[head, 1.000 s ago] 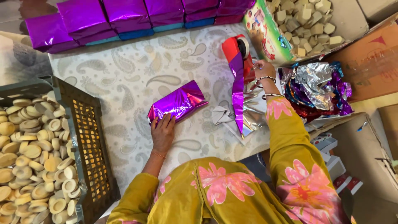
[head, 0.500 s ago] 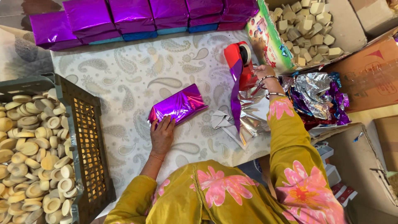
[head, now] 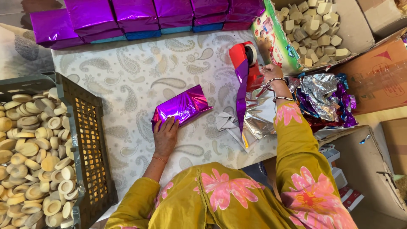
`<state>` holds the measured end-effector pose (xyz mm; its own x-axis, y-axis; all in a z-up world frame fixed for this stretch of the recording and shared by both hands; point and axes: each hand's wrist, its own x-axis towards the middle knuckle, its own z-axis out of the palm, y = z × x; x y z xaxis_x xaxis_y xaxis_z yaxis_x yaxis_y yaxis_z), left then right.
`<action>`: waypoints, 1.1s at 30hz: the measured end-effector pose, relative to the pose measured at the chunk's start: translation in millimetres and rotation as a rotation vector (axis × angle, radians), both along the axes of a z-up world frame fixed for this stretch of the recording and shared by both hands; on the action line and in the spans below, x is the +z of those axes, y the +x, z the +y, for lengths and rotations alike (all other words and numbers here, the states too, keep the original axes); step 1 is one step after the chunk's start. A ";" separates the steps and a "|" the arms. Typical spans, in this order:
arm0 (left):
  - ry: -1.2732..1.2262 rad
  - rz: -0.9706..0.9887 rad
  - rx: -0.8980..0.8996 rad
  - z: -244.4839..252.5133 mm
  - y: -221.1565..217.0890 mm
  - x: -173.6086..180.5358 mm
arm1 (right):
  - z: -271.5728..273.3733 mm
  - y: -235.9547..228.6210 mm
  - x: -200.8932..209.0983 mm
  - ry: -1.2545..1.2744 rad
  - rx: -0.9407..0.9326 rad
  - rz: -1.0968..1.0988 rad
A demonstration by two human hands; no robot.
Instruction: Wraps a small gift box with purple shiny paper and a red adhesive bow.
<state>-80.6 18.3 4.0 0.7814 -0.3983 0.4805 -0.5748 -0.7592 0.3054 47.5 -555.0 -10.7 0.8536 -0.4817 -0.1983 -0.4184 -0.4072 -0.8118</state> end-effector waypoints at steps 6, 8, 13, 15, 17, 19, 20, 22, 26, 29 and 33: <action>0.012 -0.001 0.004 0.3 -0.2 0.3 | 0.1 -6.5 3.8 0.024 0.002 0.063; 0.009 0.004 0.000 0.4 -0.3 0.6 | -1.1 -10.2 2.0 0.036 -0.003 0.072; 0.031 0.006 0.001 0.5 -0.4 -3.3 | -2.4 -15.0 -6.6 0.072 -0.044 0.075; 0.028 0.009 0.007 0.5 -1.0 -4.3 | -4.2 -15.4 -13.8 0.088 -0.096 0.086; 0.029 0.012 0.009 0.7 -0.9 -4.4 | -3.6 -15.1 -16.1 0.092 -0.118 0.093; 0.029 0.017 0.009 0.6 -1.5 -4.5 | -1.3 -18.4 -16.2 0.095 -0.143 0.102; 0.027 0.015 0.009 0.2 -1.3 -4.4 | 0.5 -20.1 -14.6 0.095 -0.154 0.101; 0.024 0.013 0.009 -0.1 -0.8 -4.5 | 0.8 -23.3 -16.6 0.094 -0.164 0.101; 0.018 0.005 0.012 -0.2 -0.4 -6.3 | -4.6 -34.5 -38.6 0.097 -0.213 0.051; 0.011 0.006 0.008 -0.2 0.1 -6.1 | 4.7 -46.6 -44.5 0.186 -0.301 0.019; 0.021 0.004 0.003 -0.3 0.4 -4.4 | 41.7 -57.1 -5.7 0.395 -0.436 -0.015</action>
